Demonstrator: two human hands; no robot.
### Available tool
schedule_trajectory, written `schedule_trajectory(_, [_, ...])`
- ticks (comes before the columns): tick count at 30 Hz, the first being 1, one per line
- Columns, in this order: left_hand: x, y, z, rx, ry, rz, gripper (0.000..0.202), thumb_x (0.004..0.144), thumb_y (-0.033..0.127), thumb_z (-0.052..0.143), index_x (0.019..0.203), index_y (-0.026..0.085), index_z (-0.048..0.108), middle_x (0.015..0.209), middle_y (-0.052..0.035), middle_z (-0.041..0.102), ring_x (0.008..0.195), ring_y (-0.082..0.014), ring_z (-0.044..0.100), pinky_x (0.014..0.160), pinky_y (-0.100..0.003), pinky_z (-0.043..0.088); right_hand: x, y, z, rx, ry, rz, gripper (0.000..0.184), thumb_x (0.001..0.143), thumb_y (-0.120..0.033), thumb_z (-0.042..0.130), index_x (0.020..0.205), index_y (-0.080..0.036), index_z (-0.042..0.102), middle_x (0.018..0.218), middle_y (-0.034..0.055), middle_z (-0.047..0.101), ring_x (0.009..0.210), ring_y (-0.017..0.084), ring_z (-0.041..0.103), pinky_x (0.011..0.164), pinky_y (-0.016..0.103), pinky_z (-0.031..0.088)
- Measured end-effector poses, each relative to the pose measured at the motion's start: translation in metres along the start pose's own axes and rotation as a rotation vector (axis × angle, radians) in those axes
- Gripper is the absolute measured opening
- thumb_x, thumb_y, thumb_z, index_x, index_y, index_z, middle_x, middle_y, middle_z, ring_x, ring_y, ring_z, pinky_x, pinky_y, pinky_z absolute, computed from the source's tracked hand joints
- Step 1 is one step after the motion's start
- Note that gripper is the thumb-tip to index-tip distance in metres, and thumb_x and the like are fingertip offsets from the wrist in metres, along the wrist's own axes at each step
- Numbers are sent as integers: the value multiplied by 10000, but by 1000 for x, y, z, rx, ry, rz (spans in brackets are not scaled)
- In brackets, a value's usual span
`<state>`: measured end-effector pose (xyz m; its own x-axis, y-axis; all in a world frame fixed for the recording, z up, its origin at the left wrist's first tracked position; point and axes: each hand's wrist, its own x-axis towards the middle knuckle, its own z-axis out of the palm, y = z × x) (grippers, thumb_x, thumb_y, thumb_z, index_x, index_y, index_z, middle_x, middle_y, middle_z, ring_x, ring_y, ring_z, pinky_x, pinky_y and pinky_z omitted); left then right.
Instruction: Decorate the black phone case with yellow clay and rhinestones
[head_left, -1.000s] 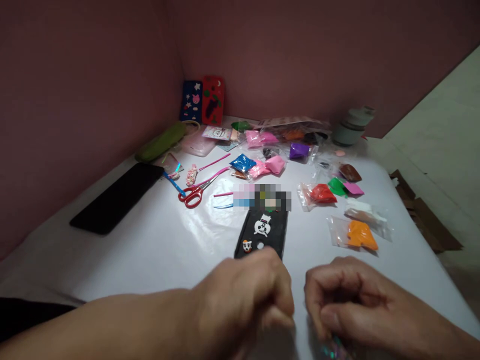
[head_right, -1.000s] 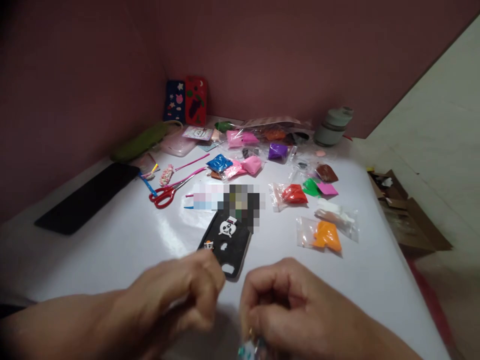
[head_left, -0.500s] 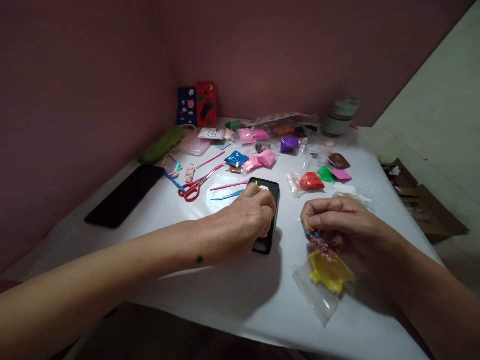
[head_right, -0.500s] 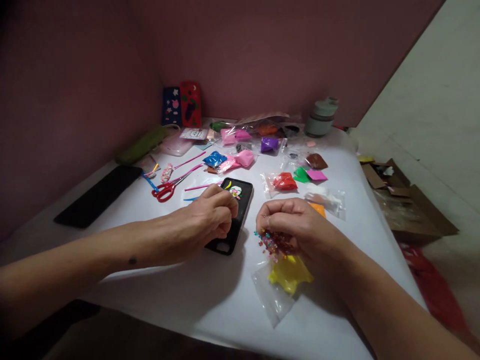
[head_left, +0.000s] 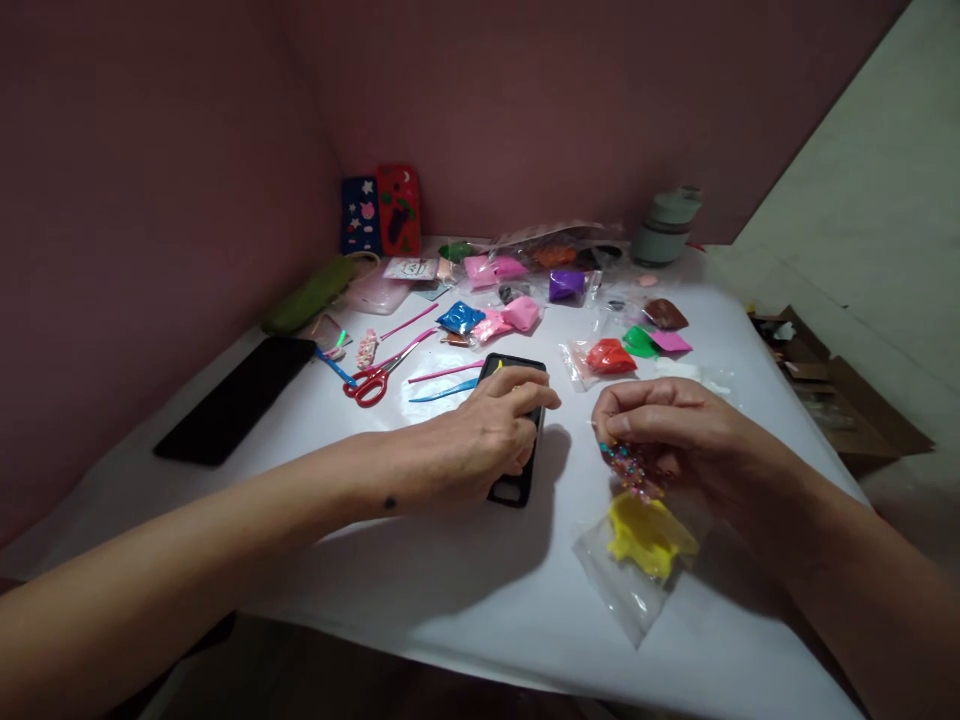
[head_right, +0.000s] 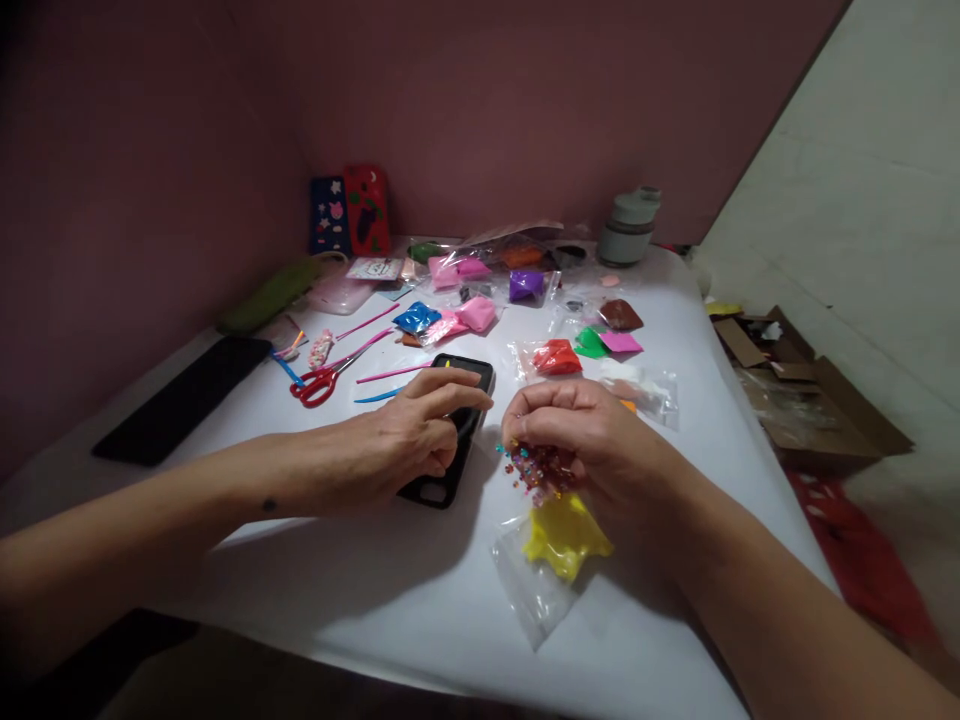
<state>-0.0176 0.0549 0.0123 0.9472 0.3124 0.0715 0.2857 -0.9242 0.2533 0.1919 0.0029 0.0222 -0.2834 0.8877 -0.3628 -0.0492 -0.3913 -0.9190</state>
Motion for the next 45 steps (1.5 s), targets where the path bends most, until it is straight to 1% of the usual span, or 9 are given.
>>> schedule_trajectory(2, [2,0,0,11,-26,18,211,836,65,457,651,146,517,1293,-133,473,1315,-284,264,1004,-422,399,0,1,0,11,-7,4,140,658,-246,676,581,-172,587,476,-38,485,390,62,410,384,196,300])
schedule_trajectory(7, [5,-6,6,-5,-3,57,206,822,87,502,625,140,531,1321,-139,471,1310,-315,281,1024,-449,379,1,2,-1,-2,13,3,145,665,-265,677,584,-176,596,460,-35,489,387,71,416,388,205,327])
schedule_trajectory(15, [10,-7,3,-12,-69,12,162,777,22,492,662,120,550,1269,-165,502,1280,-329,309,1006,-434,394,3,1,-2,-15,13,24,219,621,-335,734,564,-181,590,456,-39,480,379,68,416,381,206,314])
schedule_trajectory(20, [9,-8,6,-23,-32,-26,150,769,29,500,670,130,547,1207,-142,528,1247,-296,345,987,-417,407,4,2,-1,-14,35,28,214,619,-340,732,572,-177,602,460,-28,498,375,70,419,374,205,302])
schedule_trajectory(25, [10,-16,14,16,22,23,117,773,48,504,690,117,549,1203,-169,528,1215,-326,362,951,-442,398,4,2,0,13,24,42,236,604,-337,757,548,-175,594,460,-32,489,383,62,408,379,198,321])
schedule_trajectory(31, [11,-22,14,-53,11,-38,159,854,95,487,725,132,571,1125,-96,586,1053,-235,448,879,-371,384,4,1,0,22,14,31,221,631,-324,747,546,-176,608,448,-29,499,377,66,426,367,186,342])
schedule_trajectory(34, [12,-25,13,-74,10,-47,116,840,102,535,741,145,578,1083,-68,604,993,-213,455,855,-350,371,4,3,0,38,-1,17,218,628,-324,750,546,-173,615,446,-29,504,372,59,423,364,175,352])
schedule_trajectory(39, [13,-26,7,-100,-9,-59,83,820,109,592,748,150,601,1053,-60,625,984,-213,466,869,-355,350,5,5,-1,60,-18,18,187,643,-305,736,560,-176,630,448,-30,507,367,59,423,367,174,367])
schedule_trajectory(45, [9,-23,-6,-172,31,-60,193,887,100,505,750,143,633,1026,-61,646,945,-169,517,846,-292,376,6,6,0,67,3,20,179,627,-304,750,556,-181,641,433,-34,486,361,62,421,370,184,360])
